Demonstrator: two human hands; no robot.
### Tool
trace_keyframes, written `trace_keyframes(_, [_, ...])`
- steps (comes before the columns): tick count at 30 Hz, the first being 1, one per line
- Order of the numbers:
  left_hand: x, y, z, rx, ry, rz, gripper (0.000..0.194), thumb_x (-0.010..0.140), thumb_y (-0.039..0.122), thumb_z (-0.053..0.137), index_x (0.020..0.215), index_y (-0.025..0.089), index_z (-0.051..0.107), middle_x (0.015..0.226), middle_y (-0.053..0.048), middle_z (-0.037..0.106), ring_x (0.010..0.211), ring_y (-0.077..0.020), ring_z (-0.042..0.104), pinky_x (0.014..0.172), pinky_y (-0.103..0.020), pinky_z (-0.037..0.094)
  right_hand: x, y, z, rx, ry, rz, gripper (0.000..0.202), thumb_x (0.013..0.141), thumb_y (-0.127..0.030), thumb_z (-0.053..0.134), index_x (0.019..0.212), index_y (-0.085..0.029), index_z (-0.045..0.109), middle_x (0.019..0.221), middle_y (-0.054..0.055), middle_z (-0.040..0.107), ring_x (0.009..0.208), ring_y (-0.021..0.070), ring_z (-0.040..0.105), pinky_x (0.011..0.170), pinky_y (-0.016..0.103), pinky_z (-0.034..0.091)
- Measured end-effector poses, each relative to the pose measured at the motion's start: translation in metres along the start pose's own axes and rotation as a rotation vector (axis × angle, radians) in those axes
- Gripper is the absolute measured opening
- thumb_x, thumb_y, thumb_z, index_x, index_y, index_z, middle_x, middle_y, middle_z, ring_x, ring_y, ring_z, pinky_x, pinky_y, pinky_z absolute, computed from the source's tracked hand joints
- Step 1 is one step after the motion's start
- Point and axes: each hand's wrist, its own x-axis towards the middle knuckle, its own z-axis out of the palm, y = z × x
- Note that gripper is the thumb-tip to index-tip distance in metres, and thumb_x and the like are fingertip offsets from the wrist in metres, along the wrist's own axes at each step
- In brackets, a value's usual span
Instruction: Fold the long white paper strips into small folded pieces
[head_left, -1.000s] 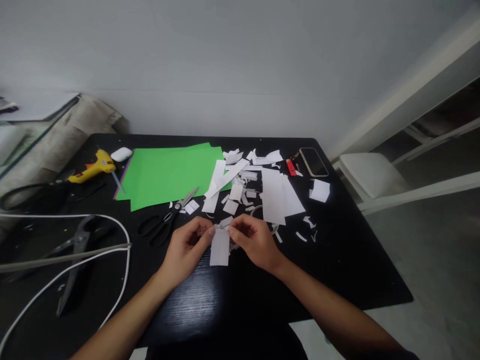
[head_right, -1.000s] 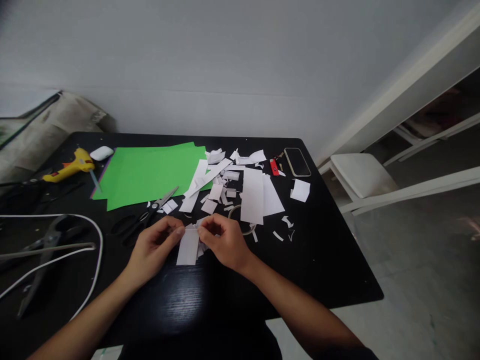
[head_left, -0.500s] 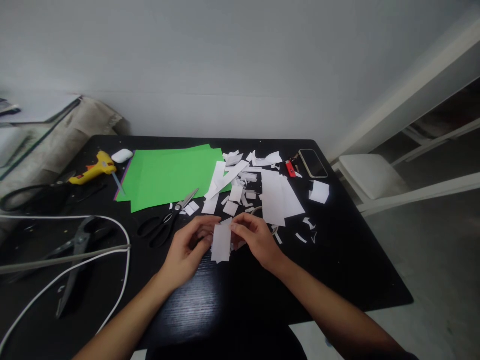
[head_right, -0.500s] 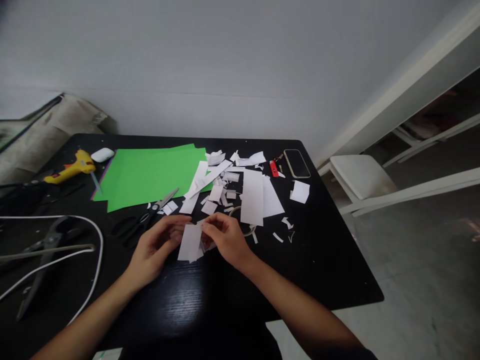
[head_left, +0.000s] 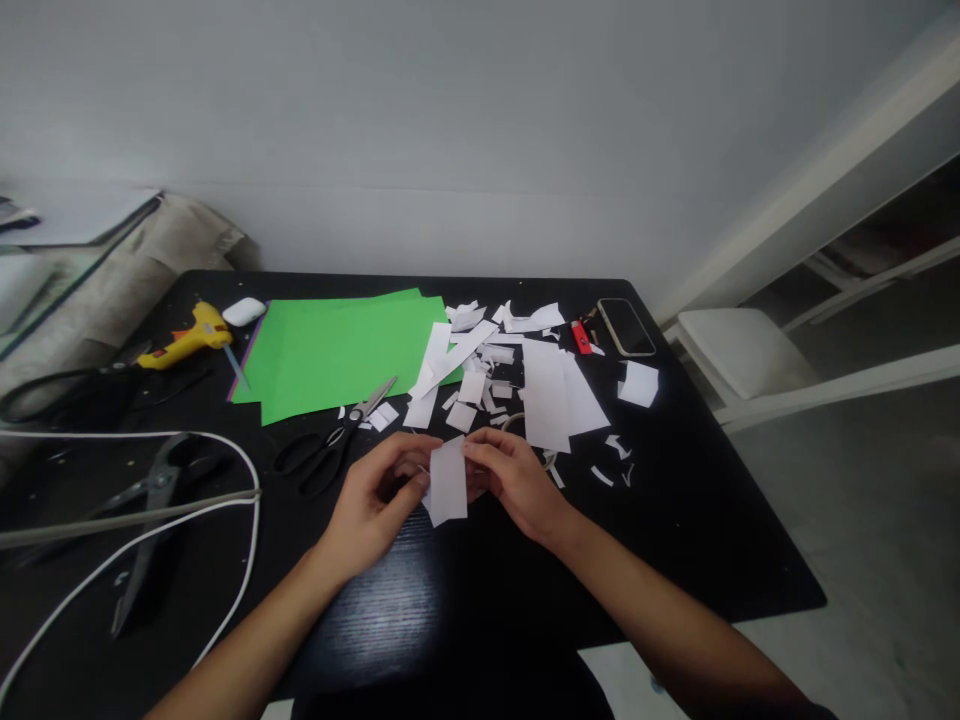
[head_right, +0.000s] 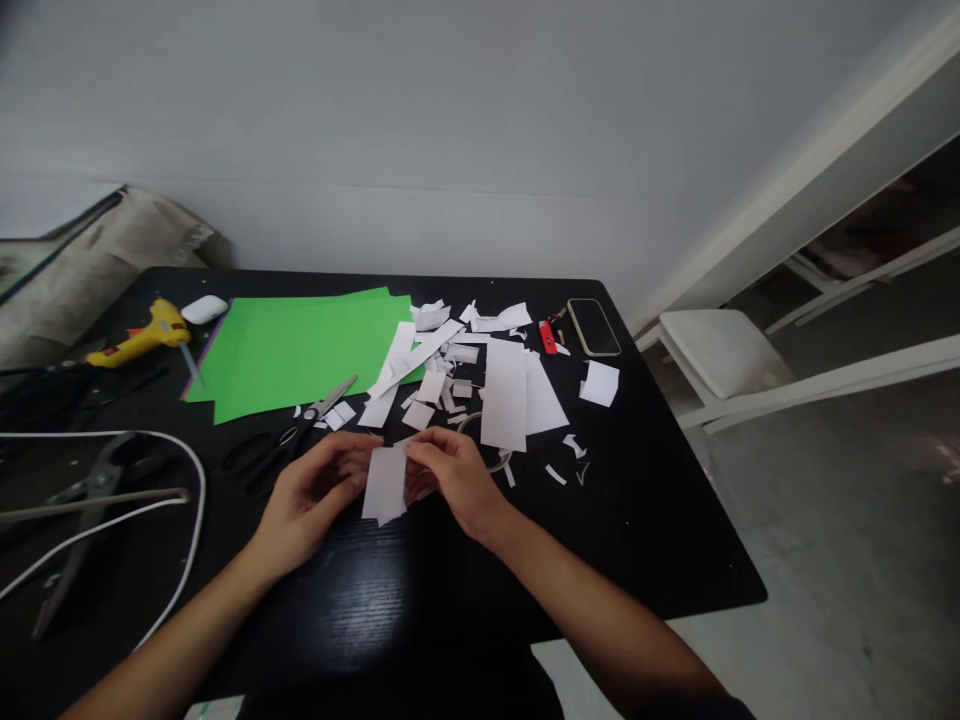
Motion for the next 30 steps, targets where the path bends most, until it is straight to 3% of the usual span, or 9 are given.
trace_keyframes(5, [0.003,-0.001,0.002,0.072,0.04,0.062,0.01,0.095,0.024,0.067,0.102,0.021,0.073,0.098,-0.004,0.072,0.082,-0.0146,0.068,0.071,-0.023,0.056,0.001,0.002,0.0,0.002,-0.083,0.04,0.028,0.077,-0.04,0.083,0.078,-0.016,0.069,0.064,-0.002,0.066,0.054,0.011,0.061,0.049,0.023,0.053])
trace_keyframes(10, [0.002,-0.005,0.004,0.085,0.127,-0.033,0.015,0.095,0.032,0.069,0.089,0.019,0.07,0.074,0.001,0.064,0.063,-0.0115,0.057,0.058,-0.022,0.047,-0.003,0.004,0.001,-0.111,-0.122,-0.016,0.031,0.086,-0.047,0.076,0.084,-0.017,0.068,0.069,-0.002,0.064,0.059,0.0117,0.06,0.054,0.024,0.054])
trace_keyframes(14, [0.002,-0.003,0.002,0.14,0.192,-0.04,0.021,0.094,0.036,0.07,0.084,0.018,0.071,0.073,0.001,0.063,0.063,-0.0121,0.053,0.058,-0.023,0.043,-0.009,0.001,0.002,-0.264,-0.098,-0.159,0.017,0.084,-0.033,0.075,0.095,-0.021,0.068,0.082,-0.001,0.064,0.072,0.0134,0.061,0.063,0.026,0.053])
trace_keyframes(19, [0.003,0.0,0.002,0.16,0.253,-0.056,0.022,0.092,0.038,0.07,0.084,0.018,0.074,0.075,-0.001,0.067,0.066,-0.0137,0.056,0.06,-0.024,0.045,-0.013,0.001,0.003,-0.37,-0.167,-0.316,0.037,0.076,-0.019,0.073,0.112,-0.025,0.064,0.108,0.004,0.067,0.098,0.0202,0.067,0.084,0.034,0.058])
trace_keyframes(21, [0.004,0.001,0.003,0.119,0.268,-0.074,0.019,0.091,0.037,0.071,0.087,0.019,0.075,0.073,0.0,0.068,0.064,-0.0135,0.057,0.059,-0.024,0.046,-0.009,0.0,-0.002,-0.451,-0.102,-0.398,0.033,0.08,-0.019,0.071,0.112,-0.025,0.064,0.111,0.005,0.069,0.102,0.0216,0.068,0.089,0.037,0.058])
trace_keyframes(23, [0.006,0.001,0.004,0.057,0.305,-0.07,0.015,0.089,0.035,0.074,0.09,0.02,0.074,0.073,0.001,0.069,0.065,-0.0136,0.059,0.061,-0.024,0.048,-0.003,-0.003,-0.011,-0.607,0.086,-0.515,0.022,0.087,-0.017,0.062,0.108,-0.024,0.065,0.109,0.006,0.071,0.103,0.0219,0.069,0.092,0.039,0.058])
trace_keyframes(25, [0.008,0.001,0.004,-0.015,0.354,-0.065,0.014,0.086,0.033,0.077,0.09,0.02,0.073,0.075,0.001,0.069,0.068,-0.0141,0.061,0.065,-0.024,0.05,0.004,-0.009,-0.022,-0.815,0.273,-0.651,0.027,0.087,-0.01,0.054,0.107,-0.023,0.066,0.109,0.008,0.072,0.103,0.023,0.069,0.092,0.04,0.058])
trace_keyframes(30, [0.01,-0.003,-0.001,-0.112,0.403,-0.115,0.016,0.083,0.033,0.077,0.092,0.019,0.074,0.085,-0.002,0.073,0.08,-0.0184,0.065,0.076,-0.03,0.053,0.014,-0.017,-0.043,-1.205,0.287,-0.748,0.05,0.074,0.003,0.045,0.113,-0.021,0.066,0.118,0.012,0.07,0.115,0.0278,0.066,0.1,0.047,0.057])
